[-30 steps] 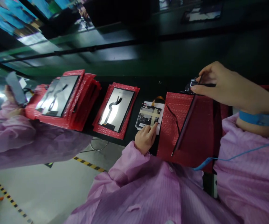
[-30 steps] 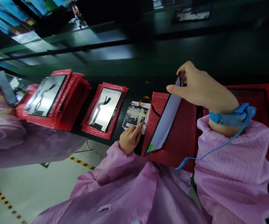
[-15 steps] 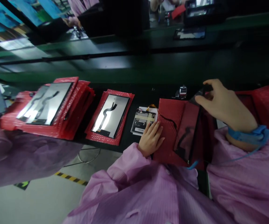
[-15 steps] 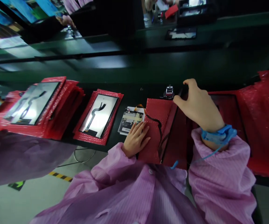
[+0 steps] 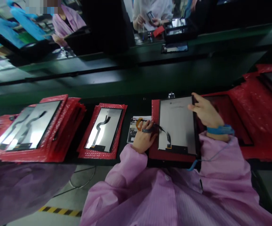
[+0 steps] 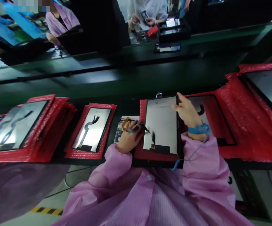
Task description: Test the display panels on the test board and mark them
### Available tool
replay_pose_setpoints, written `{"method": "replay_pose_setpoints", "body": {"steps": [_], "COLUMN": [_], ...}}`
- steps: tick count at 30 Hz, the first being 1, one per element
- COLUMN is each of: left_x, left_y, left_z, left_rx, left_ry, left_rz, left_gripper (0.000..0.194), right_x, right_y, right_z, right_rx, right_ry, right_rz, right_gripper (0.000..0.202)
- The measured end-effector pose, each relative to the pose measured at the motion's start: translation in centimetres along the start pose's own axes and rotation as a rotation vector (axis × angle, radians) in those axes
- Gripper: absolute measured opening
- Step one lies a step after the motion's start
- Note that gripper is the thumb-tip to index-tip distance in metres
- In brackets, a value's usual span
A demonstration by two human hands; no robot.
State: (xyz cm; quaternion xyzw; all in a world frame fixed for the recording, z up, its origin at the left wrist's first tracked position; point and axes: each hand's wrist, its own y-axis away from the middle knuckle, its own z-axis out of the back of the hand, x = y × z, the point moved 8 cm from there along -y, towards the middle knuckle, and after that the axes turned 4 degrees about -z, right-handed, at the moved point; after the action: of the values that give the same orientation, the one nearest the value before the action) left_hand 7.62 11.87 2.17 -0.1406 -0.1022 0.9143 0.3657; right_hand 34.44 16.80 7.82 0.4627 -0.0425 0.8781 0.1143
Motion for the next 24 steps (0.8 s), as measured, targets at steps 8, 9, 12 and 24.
{"method": "replay_pose_setpoints", "body": {"steps": [8,9,12,24], "left_x": [0.2,0.4,2.0,3.8], "left_y": [0.7,0.7,-0.5,-4.0], "left_z": [5.9,7.2,9.9,4.1], "left_rx": [-0.270,-0.340,-0.517,-0.079], "left_ry": [0.119,0.096,0.033,0.177], "left_rz": [-0.141,-0.134,-0.063,-0.074], "left_gripper": [0.023,0.022,0.020,0.026], "right_x": [-1.7,-1.3,1.7,5.7], "right_y": [-0.5,-0.1,1.4,4.8], "right_z": [-3.8,-3.6,-4.4,-14.1], "right_rx": [0.004,-0.042,-0.135,0.390], "right_ry": [0.189,0.249,0.387,0.065], "right_rz": [-0.080,-0.077,0.098,0.464], "right_gripper": [0.051,0.047,0.036,0.009]}}
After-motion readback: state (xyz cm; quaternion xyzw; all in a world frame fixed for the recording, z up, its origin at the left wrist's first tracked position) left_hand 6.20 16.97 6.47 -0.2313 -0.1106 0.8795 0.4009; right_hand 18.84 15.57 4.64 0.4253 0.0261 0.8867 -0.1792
